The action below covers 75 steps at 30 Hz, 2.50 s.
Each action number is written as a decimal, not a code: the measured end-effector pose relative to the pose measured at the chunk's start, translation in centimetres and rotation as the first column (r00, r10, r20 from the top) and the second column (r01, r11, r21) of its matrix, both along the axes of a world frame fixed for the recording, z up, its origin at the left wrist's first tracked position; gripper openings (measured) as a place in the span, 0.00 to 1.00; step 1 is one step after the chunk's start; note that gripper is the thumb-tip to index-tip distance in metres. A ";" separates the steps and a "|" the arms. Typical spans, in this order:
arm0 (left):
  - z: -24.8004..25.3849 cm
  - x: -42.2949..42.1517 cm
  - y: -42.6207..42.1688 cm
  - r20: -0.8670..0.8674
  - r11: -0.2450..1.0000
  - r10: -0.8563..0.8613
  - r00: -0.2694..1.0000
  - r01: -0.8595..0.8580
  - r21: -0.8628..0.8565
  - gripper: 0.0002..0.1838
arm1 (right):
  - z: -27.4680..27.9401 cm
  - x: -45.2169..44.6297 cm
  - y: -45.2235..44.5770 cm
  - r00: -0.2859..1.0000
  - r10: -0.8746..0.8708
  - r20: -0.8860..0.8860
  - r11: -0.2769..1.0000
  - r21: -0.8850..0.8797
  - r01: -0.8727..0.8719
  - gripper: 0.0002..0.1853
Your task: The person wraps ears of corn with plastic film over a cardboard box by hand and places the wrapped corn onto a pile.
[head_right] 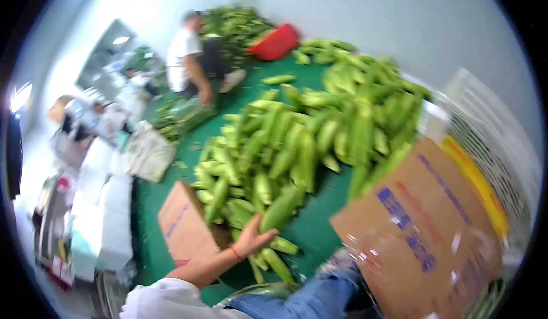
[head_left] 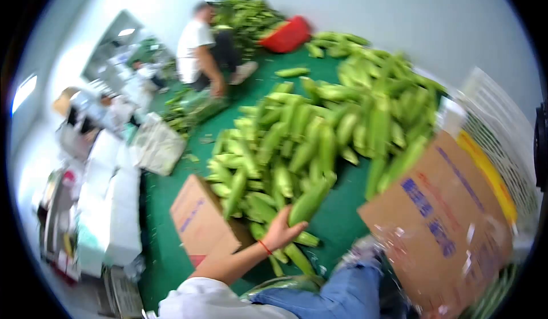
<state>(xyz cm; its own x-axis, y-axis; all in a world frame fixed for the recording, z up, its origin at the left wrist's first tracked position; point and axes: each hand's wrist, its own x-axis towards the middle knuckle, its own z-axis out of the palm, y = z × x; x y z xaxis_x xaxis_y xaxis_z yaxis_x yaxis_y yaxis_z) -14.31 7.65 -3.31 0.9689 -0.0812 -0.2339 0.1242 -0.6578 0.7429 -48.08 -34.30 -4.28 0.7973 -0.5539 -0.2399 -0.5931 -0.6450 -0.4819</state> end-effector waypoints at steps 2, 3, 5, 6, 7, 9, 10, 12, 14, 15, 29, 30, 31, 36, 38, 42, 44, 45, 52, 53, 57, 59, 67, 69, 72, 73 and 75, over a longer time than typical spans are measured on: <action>3.2 1.3 -5.7 0.333 0.917 -0.396 0.856 0.351 0.187 0.39 | 0.2 -0.3 1.0 0.984 -0.112 0.138 0.989 -0.080 0.124 0.10; 5.5 1.8 -9.3 0.372 0.836 -0.548 0.749 0.505 0.216 0.39 | 0.5 0.0 2.0 0.975 -0.118 0.189 0.980 -0.135 0.145 0.08; 7.6 1.2 -16.7 0.462 0.591 -0.775 0.431 0.753 0.290 0.39 | 2.5 1.1 3.0 0.972 -0.200 0.124 0.977 -0.047 0.207 0.07; 7.9 0.7 -19.7 0.504 0.455 -0.831 0.236 0.810 0.370 0.39 | 3.6 2.0 3.3 0.971 -0.163 0.175 0.980 -0.084 0.180 0.06; 7.7 0.0 -22.9 0.511 0.324 -0.856 0.071 0.845 0.425 0.35 | 4.0 2.2 3.5 0.976 -0.187 0.115 0.976 -0.094 0.198 0.04; 7.7 -1.1 -27.8 0.541 0.177 -0.832 -0.125 0.864 0.471 0.33 | 5.1 2.6 3.9 0.977 -0.182 0.110 0.976 -0.100 0.193 0.03; 7.0 -1.5 -29.5 0.532 0.123 -0.826 -0.183 0.864 0.489 0.32 | 5.5 2.6 3.7 0.972 -0.164 0.166 0.978 -0.100 0.182 0.03; 6.5 -1.4 -31.5 0.425 0.034 -0.888 -0.175 0.897 0.441 0.33 | 6.3 1.4 2.6 0.854 -0.416 0.313 0.856 0.451 0.252 0.05; 6.0 -1.1 -32.6 0.360 -0.015 -0.918 -0.169 0.919 0.393 0.33 | 7.7 1.1 0.9 0.481 -0.753 0.449 0.526 0.850 0.030 0.07; 5.8 -1.0 -32.8 0.350 -0.025 -0.922 -0.165 0.928 0.372 0.33 | 8.3 2.9 0.5 0.413 -0.789 0.456 0.500 0.866 -0.002 0.10; 3.7 3.3 -22.8 0.635 0.566 -0.687 0.354 0.808 0.162 0.07 | 1.9 15.8 -2.4 0.876 0.089 0.474 0.889 -0.434 0.144 0.12; 6.2 5.1 -26.0 0.706 0.467 -0.678 0.205 0.862 0.199 0.06 | 1.7 16.2 -3.0 0.862 0.098 0.498 0.894 -0.424 0.144 0.11; 8.1 6.3 -28.9 0.760 0.362 -0.648 0.050 0.898 0.249 0.06 | 1.3 16.3 -3.5 0.832 0.117 0.543 0.891 -0.426 0.153 0.09; 4.8 4.4 -35.5 0.175 0.040 -0.980 -0.090 0.777 0.628 0.06 | 1.6 16.8 -3.8 0.877 0.046 0.478 0.911 -0.381 0.159 0.12; 5.7 2.3 -34.0 0.177 0.115 -0.984 0.009 0.792 0.600 0.10 | 3.2 16.7 -3.6 0.966 -0.022 0.257 0.937 -0.332 0.109 0.15; 7.4 -2.9 -25.5 0.304 0.097 -0.951 -0.058 0.876 0.472 0.36 | 6.6 15.0 -0.5 0.991 -0.022 -0.133 0.996 -0.092 0.010 0.21; 5.6 -2.8 -25.3 0.198 0.084 -0.980 0.002 0.908 0.410 0.46 | 6.5 15.1 -0.1 0.994 -0.035 -0.105 0.999 -0.022 0.033 0.22; 5.4 -2.2 -26.8 0.210 0.116 -0.977 0.023 0.891 0.438 0.46 | 6.4 15.3 -0.5 0.997 -0.077 -0.030 0.997 -0.018 0.076 0.22; 1.8 6.2 -42.8 0.514 0.376 -0.856 0.049 0.741 0.557 0.39 | 5.1 18.3 -4.3 0.877 0.365 0.311 0.826 -0.543 -0.151 0.31; 1.7 7.4 -44.3 0.464 0.278 -0.886 -0.005 0.795 0.539 0.39 | 4.6 19.1 -5.5 0.881 0.393 0.265 0.774 -0.613 -0.160 0.33; 3.4 8.6 -47.2 0.055 -0.007 -0.998 -0.042 0.852 0.524 0.38 | 3.3 22.0 -10.2 0.907 0.388 0.165 0.774 -0.593 -0.223 0.34; 3.1 8.5 -47.6 0.053 -0.031 -0.996 -0.069 0.849 0.528 0.37 | 3.7 21.8 -9.3 0.912 0.369 0.181 0.827 -0.512 -0.233 0.32; 4.4 8.3 -46.0 0.063 -0.026 -0.996 -0.056 0.918 0.396 0.29 | 7.8 12.0 0.0 0.818 0.575 0.007 0.812 0.119 -0.572 0.38; 3.9 6.3 -43.2 0.460 0.250 -0.865 0.201 0.967 0.048 0.22 | 7.6 9.6 0.7 0.936 0.347 0.063 0.865 0.365 -0.345 0.40; 6.3 -0.2 -36.7 0.606 0.214 -0.777 0.171 0.977 0.000 0.20 | 4.6 8.6 0.4 0.888 -0.456 0.054 0.552 0.800 0.235 0.38; 6.4 -1.9 -36.0 0.602 0.202 -0.788 0.130 0.978 0.054 0.23 | 7.7 10.7 -0.1 0.835 -0.544 -0.083 0.313 0.903 0.293 0.37; 5.5 -2.9 -36.3 0.521 0.215 -0.749 0.410 0.894 -0.394 0.30 | 7.7 11.6 -0.2 0.854 -0.472 -0.220 -0.268 0.958 0.099 0.39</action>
<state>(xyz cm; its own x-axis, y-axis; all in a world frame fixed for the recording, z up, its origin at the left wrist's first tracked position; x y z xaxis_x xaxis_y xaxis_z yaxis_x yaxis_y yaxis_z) -17.23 -28.65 2.22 0.2817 -0.8894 0.3601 -0.4006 0.2320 0.8864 -36.49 -34.55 3.39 0.7486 -0.0268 -0.6625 -0.3233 0.8575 -0.4001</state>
